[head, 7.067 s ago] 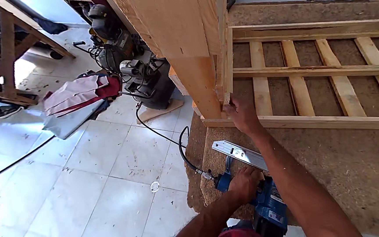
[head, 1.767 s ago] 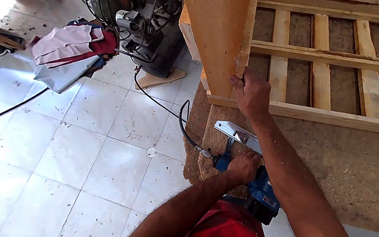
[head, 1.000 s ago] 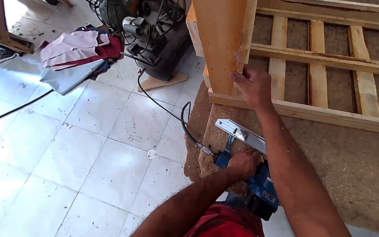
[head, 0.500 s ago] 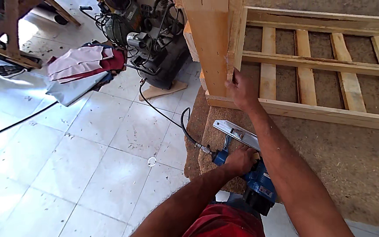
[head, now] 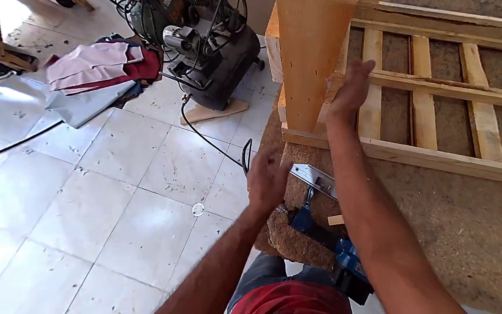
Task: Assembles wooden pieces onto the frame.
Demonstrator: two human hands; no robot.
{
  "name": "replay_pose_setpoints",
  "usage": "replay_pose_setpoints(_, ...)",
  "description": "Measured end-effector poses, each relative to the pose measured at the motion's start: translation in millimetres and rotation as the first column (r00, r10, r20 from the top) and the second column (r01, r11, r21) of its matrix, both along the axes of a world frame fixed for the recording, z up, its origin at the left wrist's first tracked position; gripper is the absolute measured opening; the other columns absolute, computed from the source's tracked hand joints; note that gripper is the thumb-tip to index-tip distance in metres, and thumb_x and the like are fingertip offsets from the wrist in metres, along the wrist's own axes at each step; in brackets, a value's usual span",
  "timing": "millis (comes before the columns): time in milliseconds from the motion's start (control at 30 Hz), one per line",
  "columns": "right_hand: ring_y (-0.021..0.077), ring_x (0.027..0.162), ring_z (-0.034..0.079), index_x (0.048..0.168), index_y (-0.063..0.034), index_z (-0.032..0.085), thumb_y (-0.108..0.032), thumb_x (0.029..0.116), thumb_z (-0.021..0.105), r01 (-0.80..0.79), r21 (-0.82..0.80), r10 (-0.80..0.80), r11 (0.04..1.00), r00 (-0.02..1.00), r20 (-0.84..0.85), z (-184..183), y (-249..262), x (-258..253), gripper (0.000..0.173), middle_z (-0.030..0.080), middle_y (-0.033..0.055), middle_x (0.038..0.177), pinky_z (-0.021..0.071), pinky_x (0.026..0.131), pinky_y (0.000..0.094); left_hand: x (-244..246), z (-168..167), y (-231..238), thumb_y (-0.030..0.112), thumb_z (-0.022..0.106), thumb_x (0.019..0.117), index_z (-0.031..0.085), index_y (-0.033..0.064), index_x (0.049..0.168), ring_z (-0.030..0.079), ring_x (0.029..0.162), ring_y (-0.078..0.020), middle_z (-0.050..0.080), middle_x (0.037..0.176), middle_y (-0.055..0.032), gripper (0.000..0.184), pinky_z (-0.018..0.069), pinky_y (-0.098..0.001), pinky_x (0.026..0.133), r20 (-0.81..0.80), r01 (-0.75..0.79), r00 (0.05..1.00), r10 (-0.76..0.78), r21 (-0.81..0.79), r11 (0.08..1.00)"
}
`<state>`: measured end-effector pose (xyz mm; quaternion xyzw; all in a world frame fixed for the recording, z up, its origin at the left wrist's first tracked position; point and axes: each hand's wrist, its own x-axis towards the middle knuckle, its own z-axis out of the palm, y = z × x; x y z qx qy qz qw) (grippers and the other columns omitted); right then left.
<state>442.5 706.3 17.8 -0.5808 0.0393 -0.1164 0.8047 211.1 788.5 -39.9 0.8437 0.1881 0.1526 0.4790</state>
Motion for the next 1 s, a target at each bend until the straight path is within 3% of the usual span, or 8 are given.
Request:
replay_pose_setpoints(100, 0.0107, 0.099, 0.064, 0.115, 0.0011, 0.061, -0.032, 0.1135, 0.021, -0.119, -0.097, 0.129, 0.988, 0.986, 0.109, -11, -9, -4, 0.052, 0.067, 0.0068, 0.104, 0.0542, 0.09, 0.0299, 58, 25, 17, 0.041, 0.076, 0.0911, 0.044, 0.001, 0.148, 0.053, 0.136, -0.0299, 0.052, 0.148, -0.0205, 0.077, 0.0491, -0.0503, 0.109, 0.144, -0.035, 0.989, 0.037, -0.017, 0.999)
replay_pose_setpoints(167, 0.0101, 0.089, 0.067, 0.11, 0.0005, 0.064, -0.028, 0.1129, 0.027, -0.252, -0.218, 0.285, 0.943, 0.949, 0.137, -17, -32, -19, 0.046, 0.069, 0.0041, 0.095, 0.0588, 0.084, 0.0323, 92, 34, 19, 0.046, 0.083, 0.0832, 0.037, 0.0032, 0.155, 0.046, 0.143, -0.0307, 0.043, 0.157, -0.0205, 0.095, 0.0445, -0.0515, 0.114, 0.165, -0.013, 0.986, 0.014, -0.01, 1.0)
replay_pose_setpoints(300, 0.0178, 0.12, 0.067, 0.142, 0.0074, 0.053, -0.022, 0.1075, 0.049, -0.419, -0.46, 0.537, 0.783, 0.828, 0.16, -22, -60, -56, 0.045, 0.067, 0.0167, 0.131, 0.0551, 0.107, 0.0376, 134, 32, 18, 0.053, 0.092, 0.0662, 0.053, 0.0032, 0.139, 0.054, 0.133, -0.0271, 0.049, 0.148, -0.019, 0.096, 0.0492, -0.0458, 0.109, 0.108, -0.024, 0.994, 0.018, 0.054, 0.998)
replay_pose_setpoints(400, 0.0114, 0.114, 0.07, 0.141, 0.004, 0.056, -0.024, 0.1038, 0.061, -0.321, -0.645, 0.513, 0.693, 0.849, 0.128, -18, -60, -52, 0.047, 0.072, 0.0122, 0.125, 0.0582, 0.101, 0.0302, 142, 27, 21, 0.051, 0.094, 0.0641, 0.061, 0.0028, 0.123, 0.058, 0.127, -0.0235, 0.054, 0.14, -0.0181, 0.083, 0.0517, -0.0403, 0.106, 0.195, -0.025, 0.981, 0.01, 0.076, 0.997)
replay_pose_setpoints(500, 0.0077, 0.102, 0.072, 0.14, -0.0016, 0.059, -0.026, 0.1043, 0.061, -0.303, -0.759, 0.531, 0.576, 0.845, 0.066, -10, -64, -46, 0.043, 0.074, 0.0075, 0.115, 0.0599, 0.094, 0.0285, 143, 21, 20, 0.052, 0.093, 0.0641, 0.055, -0.0007, 0.126, 0.065, 0.114, -0.023, 0.064, 0.121, -0.0172, 0.09, 0.055, -0.0408, 0.099, 0.277, -0.045, 0.961, 0.011, 0.116, 0.992)
replay_pose_setpoints(667, 0.0097, 0.078, 0.069, 0.134, 0.0025, 0.062, -0.023, 0.1065, 0.054, -0.196, -0.821, 0.522, 0.537, 0.841, 0.141, -12, -63, -48, 0.038, 0.073, 0.0086, 0.094, 0.0597, 0.074, 0.0284, 146, 15, 21, 0.06, 0.09, 0.0638, 0.054, -0.0006, 0.13, 0.065, 0.114, -0.0215, 0.067, 0.119, -0.0143, 0.097, 0.054, -0.0406, 0.102, 0.314, -0.049, 0.949, 0.003, 0.141, 0.989)
replay_pose_setpoints(767, 0.0105, 0.083, 0.071, 0.131, 0.0024, 0.063, -0.022, 0.1065, 0.054, -0.151, -0.835, 0.486, 0.529, 0.861, 0.152, -12, -59, -52, 0.036, 0.074, 0.0091, 0.097, 0.0602, 0.077, 0.0285, 147, 14, 22, 0.06, 0.089, 0.0652, 0.052, -0.0019, 0.132, 0.064, 0.118, -0.0204, 0.068, 0.119, -0.0133, 0.098, 0.0481, -0.0403, 0.11, 0.362, -0.046, 0.932, -0.02, 0.17, 0.984)
replay_pose_setpoints(1000, 0.0115, 0.081, 0.07, 0.129, 0.0015, 0.064, -0.021, 0.1057, 0.054, -0.124, -0.849, 0.444, 0.514, 0.885, 0.139, -11, -54, -54, 0.034, 0.073, 0.0088, 0.095, 0.0597, 0.075, 0.0293, 149, 12, 21, 0.058, 0.09, 0.0633, 0.053, -0.0024, 0.13, 0.064, 0.116, -0.0221, 0.067, 0.119, -0.0151, 0.097, 0.053, -0.0397, 0.103, 0.385, -0.05, 0.923, -0.006, 0.135, 0.989)
